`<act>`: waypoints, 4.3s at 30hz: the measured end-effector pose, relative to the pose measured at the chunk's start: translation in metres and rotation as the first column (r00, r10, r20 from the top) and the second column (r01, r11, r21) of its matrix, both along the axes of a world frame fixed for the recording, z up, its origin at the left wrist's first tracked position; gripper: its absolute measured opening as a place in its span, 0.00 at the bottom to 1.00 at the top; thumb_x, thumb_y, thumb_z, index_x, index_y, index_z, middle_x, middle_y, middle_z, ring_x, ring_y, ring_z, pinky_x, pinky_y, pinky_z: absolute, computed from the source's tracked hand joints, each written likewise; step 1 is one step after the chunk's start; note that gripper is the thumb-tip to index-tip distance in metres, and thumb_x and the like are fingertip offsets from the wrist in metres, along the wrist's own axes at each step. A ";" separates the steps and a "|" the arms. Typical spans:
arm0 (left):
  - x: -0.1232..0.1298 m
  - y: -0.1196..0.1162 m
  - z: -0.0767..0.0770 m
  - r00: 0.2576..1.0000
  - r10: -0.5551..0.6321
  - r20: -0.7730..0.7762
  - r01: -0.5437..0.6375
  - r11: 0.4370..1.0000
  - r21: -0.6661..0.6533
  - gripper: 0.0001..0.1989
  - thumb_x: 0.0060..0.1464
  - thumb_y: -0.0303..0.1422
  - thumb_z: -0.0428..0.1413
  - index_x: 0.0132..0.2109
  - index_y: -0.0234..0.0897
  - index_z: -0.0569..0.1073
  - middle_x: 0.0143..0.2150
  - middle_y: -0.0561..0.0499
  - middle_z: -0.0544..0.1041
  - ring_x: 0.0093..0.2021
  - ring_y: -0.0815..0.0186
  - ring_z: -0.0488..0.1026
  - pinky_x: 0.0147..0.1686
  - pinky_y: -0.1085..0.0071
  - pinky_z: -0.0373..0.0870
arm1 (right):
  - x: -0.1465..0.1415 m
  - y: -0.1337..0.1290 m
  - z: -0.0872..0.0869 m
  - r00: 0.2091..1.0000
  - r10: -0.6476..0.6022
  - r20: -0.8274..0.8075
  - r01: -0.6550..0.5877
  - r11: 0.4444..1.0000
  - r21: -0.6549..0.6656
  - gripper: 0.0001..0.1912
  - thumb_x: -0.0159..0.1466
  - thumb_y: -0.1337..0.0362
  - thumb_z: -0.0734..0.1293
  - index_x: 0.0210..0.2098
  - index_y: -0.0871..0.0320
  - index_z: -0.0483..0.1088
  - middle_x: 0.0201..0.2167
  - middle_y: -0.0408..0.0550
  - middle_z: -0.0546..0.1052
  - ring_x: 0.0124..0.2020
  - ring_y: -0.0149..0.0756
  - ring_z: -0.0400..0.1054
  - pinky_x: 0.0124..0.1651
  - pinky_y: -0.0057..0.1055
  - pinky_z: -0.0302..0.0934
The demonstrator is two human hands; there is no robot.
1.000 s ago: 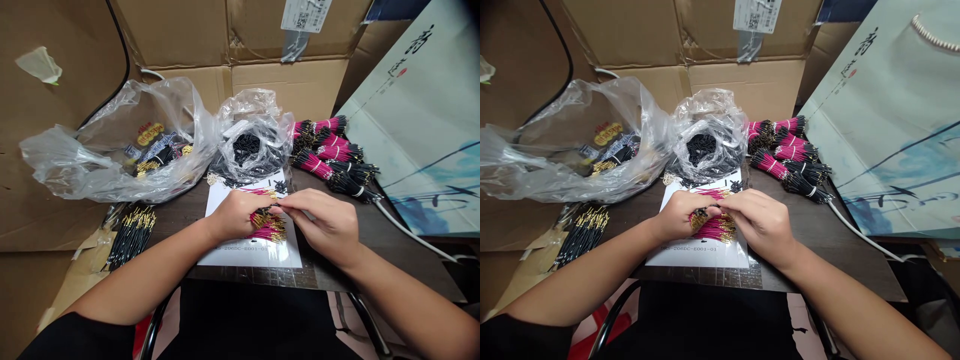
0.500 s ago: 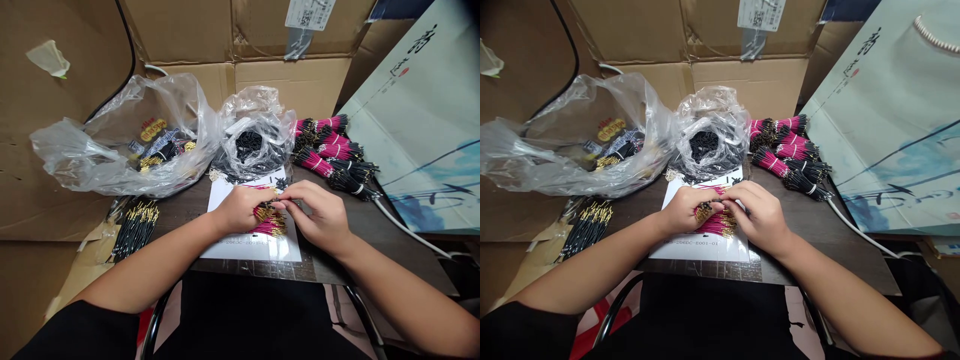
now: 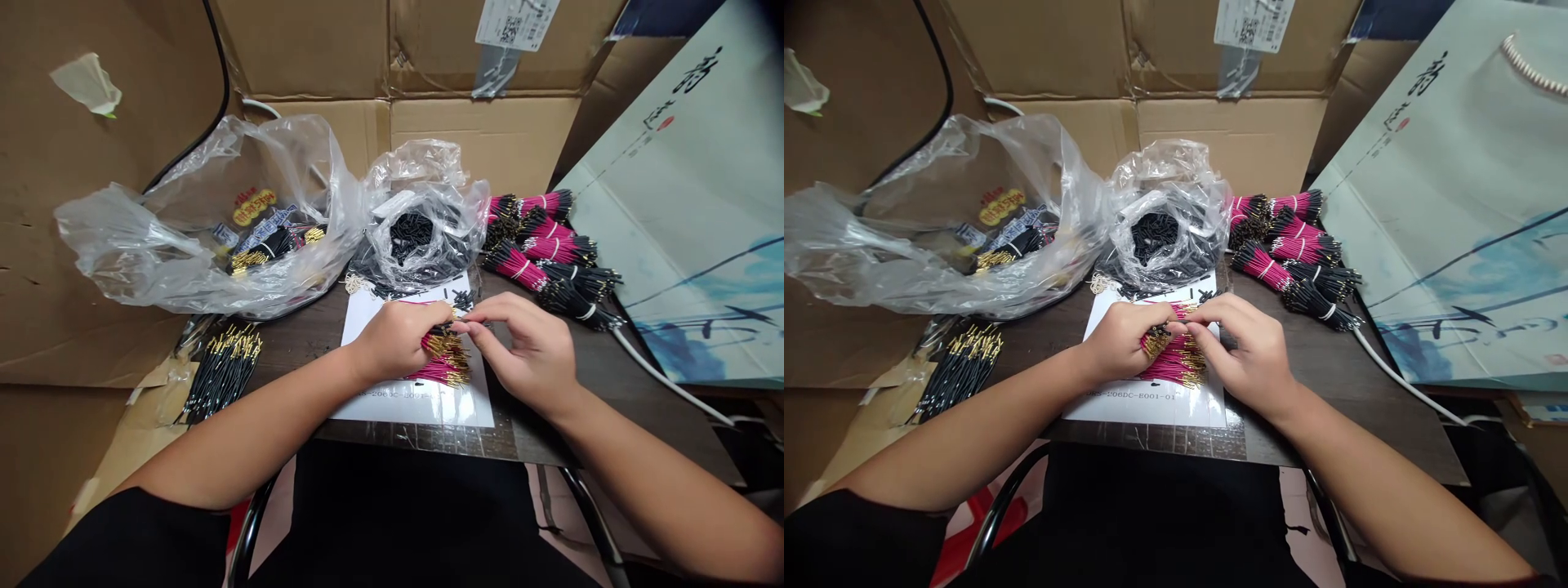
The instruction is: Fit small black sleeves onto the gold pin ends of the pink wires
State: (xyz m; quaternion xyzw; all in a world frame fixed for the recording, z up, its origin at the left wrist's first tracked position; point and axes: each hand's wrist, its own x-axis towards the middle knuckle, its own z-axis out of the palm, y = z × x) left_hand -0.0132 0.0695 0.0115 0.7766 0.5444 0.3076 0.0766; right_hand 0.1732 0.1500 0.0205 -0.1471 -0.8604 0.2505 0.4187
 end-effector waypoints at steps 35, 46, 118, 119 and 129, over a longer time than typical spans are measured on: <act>0.003 0.002 0.000 0.962 0.070 -0.263 -0.052 0.996 0.073 0.12 0.61 0.38 0.47 0.33 0.38 0.70 0.26 0.52 0.75 0.27 0.67 0.72 0.24 0.72 0.58 | 0.026 0.001 0.001 0.985 0.125 0.121 -0.169 0.853 0.493 0.18 0.62 0.70 0.67 0.51 0.49 0.71 0.46 0.46 0.78 0.41 0.39 0.73 0.42 0.39 0.73; 0.001 0.003 -0.001 0.949 0.095 -0.301 -0.076 0.994 0.072 0.10 0.59 0.38 0.49 0.34 0.38 0.70 0.27 0.52 0.77 0.28 0.64 0.74 0.23 0.71 0.58 | 0.023 0.001 0.007 0.980 0.129 0.148 -0.188 0.838 0.513 0.19 0.58 0.70 0.71 0.49 0.52 0.71 0.41 0.47 0.79 0.37 0.39 0.73 0.41 0.39 0.73; 0.006 0.001 0.007 0.878 0.098 -0.469 -0.182 0.974 -0.137 0.11 0.54 0.33 0.48 0.43 0.36 0.69 0.30 0.47 0.78 0.29 0.58 0.76 0.26 0.69 0.66 | 0.012 0.002 -0.002 0.982 0.153 0.114 -0.182 0.927 0.328 0.18 0.52 0.75 0.72 0.42 0.59 0.72 0.35 0.48 0.77 0.36 0.35 0.70 0.39 0.34 0.71; 0.006 0.001 0.007 0.881 0.096 -0.464 -0.181 0.973 -0.144 0.11 0.54 0.32 0.48 0.43 0.37 0.69 0.30 0.48 0.78 0.30 0.58 0.77 0.26 0.69 0.66 | 0.011 0.002 -0.001 0.980 0.161 0.115 -0.191 0.926 0.327 0.19 0.51 0.76 0.72 0.42 0.59 0.72 0.35 0.48 0.77 0.36 0.35 0.70 0.39 0.34 0.71; 0.007 0.001 0.007 0.894 0.103 -0.436 -0.175 0.976 -0.127 0.11 0.55 0.35 0.47 0.42 0.38 0.70 0.30 0.48 0.78 0.29 0.58 0.76 0.26 0.68 0.66 | 0.011 0.000 0.000 0.985 0.154 0.079 -0.171 0.927 0.333 0.18 0.51 0.76 0.72 0.41 0.59 0.72 0.34 0.48 0.77 0.35 0.35 0.71 0.39 0.35 0.71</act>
